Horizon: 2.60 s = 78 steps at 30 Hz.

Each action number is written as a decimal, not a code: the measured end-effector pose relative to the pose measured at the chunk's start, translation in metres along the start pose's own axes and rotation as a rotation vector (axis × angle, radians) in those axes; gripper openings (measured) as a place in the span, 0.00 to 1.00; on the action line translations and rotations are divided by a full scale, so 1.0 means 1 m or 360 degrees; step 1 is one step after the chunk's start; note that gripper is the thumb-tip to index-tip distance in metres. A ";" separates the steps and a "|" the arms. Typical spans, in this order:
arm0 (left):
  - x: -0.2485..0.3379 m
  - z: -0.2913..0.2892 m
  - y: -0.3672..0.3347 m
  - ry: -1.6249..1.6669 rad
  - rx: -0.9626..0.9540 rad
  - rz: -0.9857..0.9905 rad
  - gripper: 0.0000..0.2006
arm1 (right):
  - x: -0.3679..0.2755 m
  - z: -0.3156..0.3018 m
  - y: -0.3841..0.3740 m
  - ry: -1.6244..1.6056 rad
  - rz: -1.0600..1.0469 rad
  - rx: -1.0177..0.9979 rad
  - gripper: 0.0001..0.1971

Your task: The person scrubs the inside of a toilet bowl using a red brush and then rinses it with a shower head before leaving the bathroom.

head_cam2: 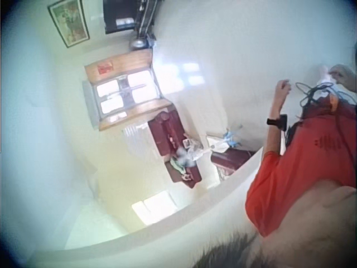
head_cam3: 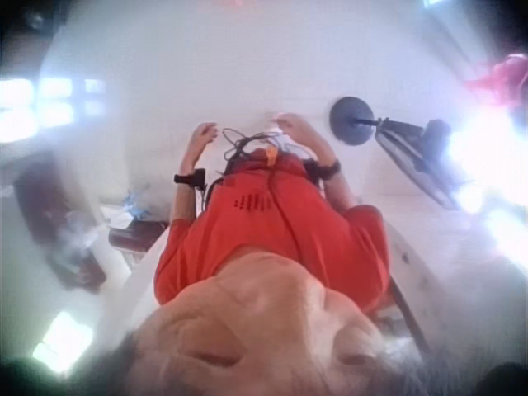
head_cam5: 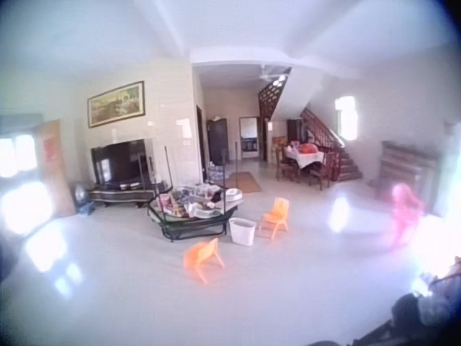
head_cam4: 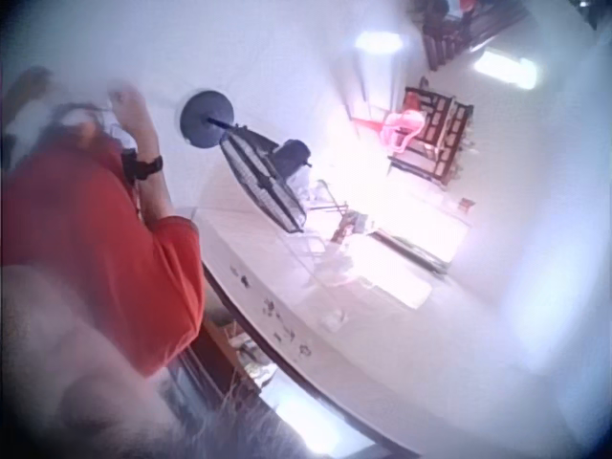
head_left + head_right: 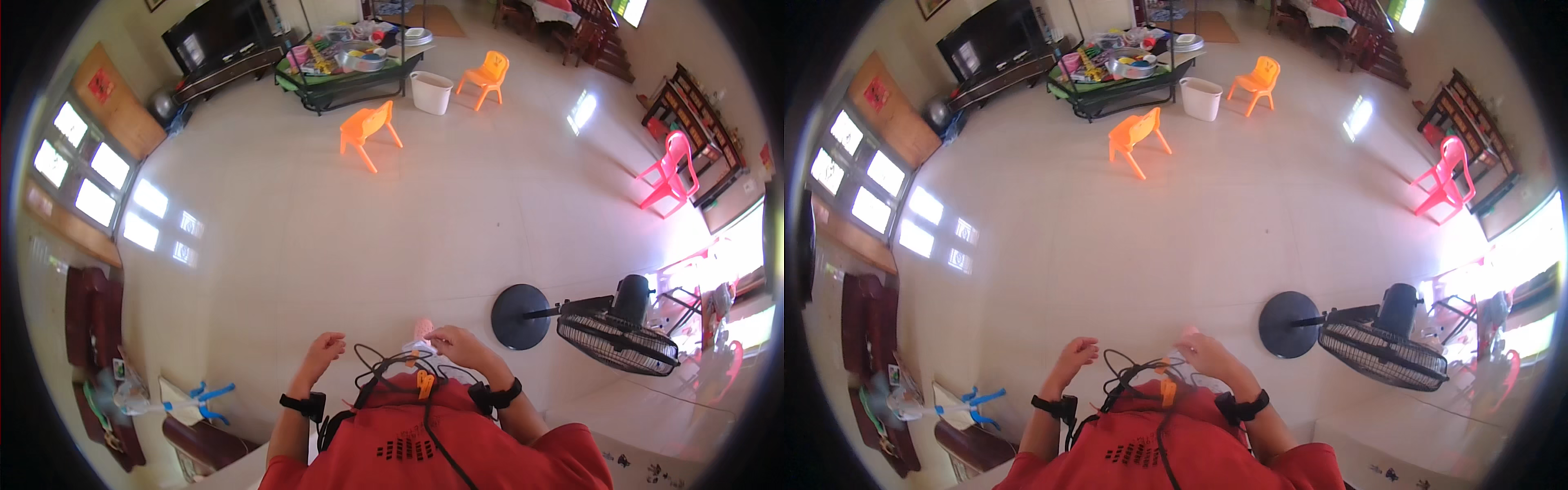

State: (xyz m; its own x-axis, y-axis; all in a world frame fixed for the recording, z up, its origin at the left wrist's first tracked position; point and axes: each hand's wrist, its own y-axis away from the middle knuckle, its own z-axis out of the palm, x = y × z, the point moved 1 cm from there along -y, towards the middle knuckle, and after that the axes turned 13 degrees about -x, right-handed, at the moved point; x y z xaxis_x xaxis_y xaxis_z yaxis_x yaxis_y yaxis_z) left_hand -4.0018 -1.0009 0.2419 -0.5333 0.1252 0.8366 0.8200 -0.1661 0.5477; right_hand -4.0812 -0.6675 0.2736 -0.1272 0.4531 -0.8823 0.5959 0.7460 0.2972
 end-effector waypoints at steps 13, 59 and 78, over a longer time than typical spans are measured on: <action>0.148 -0.066 -0.223 -0.0164 -0.0323 -0.0109 0.16 | 0.001 -0.182 -0.095 -0.0835 0.0320 0.0419 0.11; 0.600 0.439 -0.896 -0.0983 -0.1766 0.0260 0.14 | 0.245 -0.706 0.046 -0.1220 0.0533 0.2274 0.15; 0.696 0.726 -1.049 -0.1214 -0.2062 0.0233 0.16 | 0.376 -0.894 0.215 -0.1233 0.0624 0.2645 0.13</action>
State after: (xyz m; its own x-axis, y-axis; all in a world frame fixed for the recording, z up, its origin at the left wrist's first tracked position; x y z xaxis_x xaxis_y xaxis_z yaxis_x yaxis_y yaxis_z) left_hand -5.0831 -0.0298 0.2397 0.1006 0.4270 0.8986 -0.1069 -0.8933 0.4365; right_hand -4.7099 0.0998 0.3320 0.2471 -0.1891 -0.9503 0.6211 -0.7219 0.3052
